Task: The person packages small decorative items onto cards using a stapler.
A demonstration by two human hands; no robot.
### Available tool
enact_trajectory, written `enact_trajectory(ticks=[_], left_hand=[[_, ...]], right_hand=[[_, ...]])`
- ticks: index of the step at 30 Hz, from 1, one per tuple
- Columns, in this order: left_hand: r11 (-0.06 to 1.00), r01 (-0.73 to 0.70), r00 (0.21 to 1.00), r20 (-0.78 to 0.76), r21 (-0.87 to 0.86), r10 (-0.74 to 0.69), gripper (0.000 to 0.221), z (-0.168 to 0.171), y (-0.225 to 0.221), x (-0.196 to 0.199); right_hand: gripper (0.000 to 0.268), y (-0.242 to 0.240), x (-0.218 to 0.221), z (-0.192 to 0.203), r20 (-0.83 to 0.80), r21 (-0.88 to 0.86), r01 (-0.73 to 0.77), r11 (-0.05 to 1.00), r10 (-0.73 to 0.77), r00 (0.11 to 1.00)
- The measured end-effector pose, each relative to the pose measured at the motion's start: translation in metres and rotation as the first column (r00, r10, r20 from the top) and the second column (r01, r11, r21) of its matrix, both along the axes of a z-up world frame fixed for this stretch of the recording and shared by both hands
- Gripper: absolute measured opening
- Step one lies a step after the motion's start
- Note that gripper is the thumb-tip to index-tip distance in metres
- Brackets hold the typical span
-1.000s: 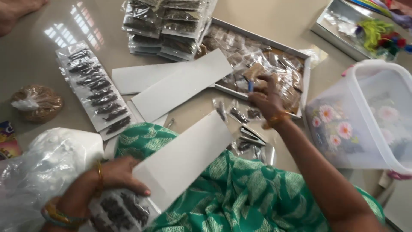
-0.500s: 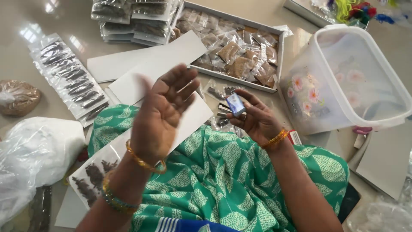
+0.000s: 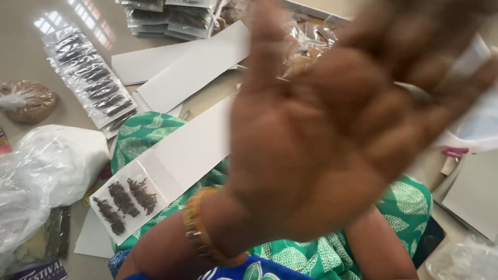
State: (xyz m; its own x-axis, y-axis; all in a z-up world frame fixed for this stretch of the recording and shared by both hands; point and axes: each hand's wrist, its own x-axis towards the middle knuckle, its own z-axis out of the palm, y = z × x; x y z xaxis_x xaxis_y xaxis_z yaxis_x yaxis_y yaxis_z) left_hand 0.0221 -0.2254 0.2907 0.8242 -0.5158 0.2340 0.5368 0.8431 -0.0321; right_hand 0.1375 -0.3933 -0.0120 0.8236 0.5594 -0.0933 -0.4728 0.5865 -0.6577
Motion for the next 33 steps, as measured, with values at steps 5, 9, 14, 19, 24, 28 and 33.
enact_trajectory(ticks=[5, 9, 14, 19, 24, 28, 33], left_hand=[[0.952, -0.29, 0.956, -0.066, -0.093, 0.285, 0.1, -0.022, 0.026, -0.004], [0.945, -0.327, 0.944, -0.062, -0.028, 0.325, 0.101, -0.05, 0.039, -0.004], [0.928, -0.364, 0.931, 0.007, 0.081, 0.365, 0.096, -0.115, 0.041, 0.019], [0.952, -0.3, 0.953, -0.018, 0.06, 0.302, 0.095, -0.119, 0.035, 0.021], [0.911, -0.37, 0.929, 0.058, 0.184, 0.365, 0.093, -0.137, 0.033, 0.033], [0.615, -0.373, 0.885, 0.067, 0.694, 0.461, 0.08, -0.191, 0.022, 0.066], [0.592, -0.152, 0.909, -0.123, 0.791, 0.398, 0.04, -0.283, 0.009, 0.089]], right_hand=[[0.055, -0.015, -0.004, 0.011, 0.029, -0.016, 0.032, 0.999, -0.031, 0.999], [0.056, -0.015, -0.006, 0.019, 0.059, -0.032, 0.024, 0.999, -0.022, 0.998], [0.059, -0.015, -0.008, 0.02, 0.105, -0.026, 0.01, 1.0, -0.008, 0.994], [0.062, -0.011, -0.012, 0.035, 0.09, -0.041, 0.009, 0.999, -0.006, 0.996], [0.064, -0.011, -0.014, 0.036, 0.09, 0.0, -0.003, 1.0, 0.003, 0.996], [0.065, -0.01, -0.016, 0.036, 0.169, -0.049, 0.012, 0.999, -0.004, 0.986], [0.064, 0.006, -0.025, 0.047, 0.4, -0.116, 0.189, 0.975, -0.128, 0.907]])
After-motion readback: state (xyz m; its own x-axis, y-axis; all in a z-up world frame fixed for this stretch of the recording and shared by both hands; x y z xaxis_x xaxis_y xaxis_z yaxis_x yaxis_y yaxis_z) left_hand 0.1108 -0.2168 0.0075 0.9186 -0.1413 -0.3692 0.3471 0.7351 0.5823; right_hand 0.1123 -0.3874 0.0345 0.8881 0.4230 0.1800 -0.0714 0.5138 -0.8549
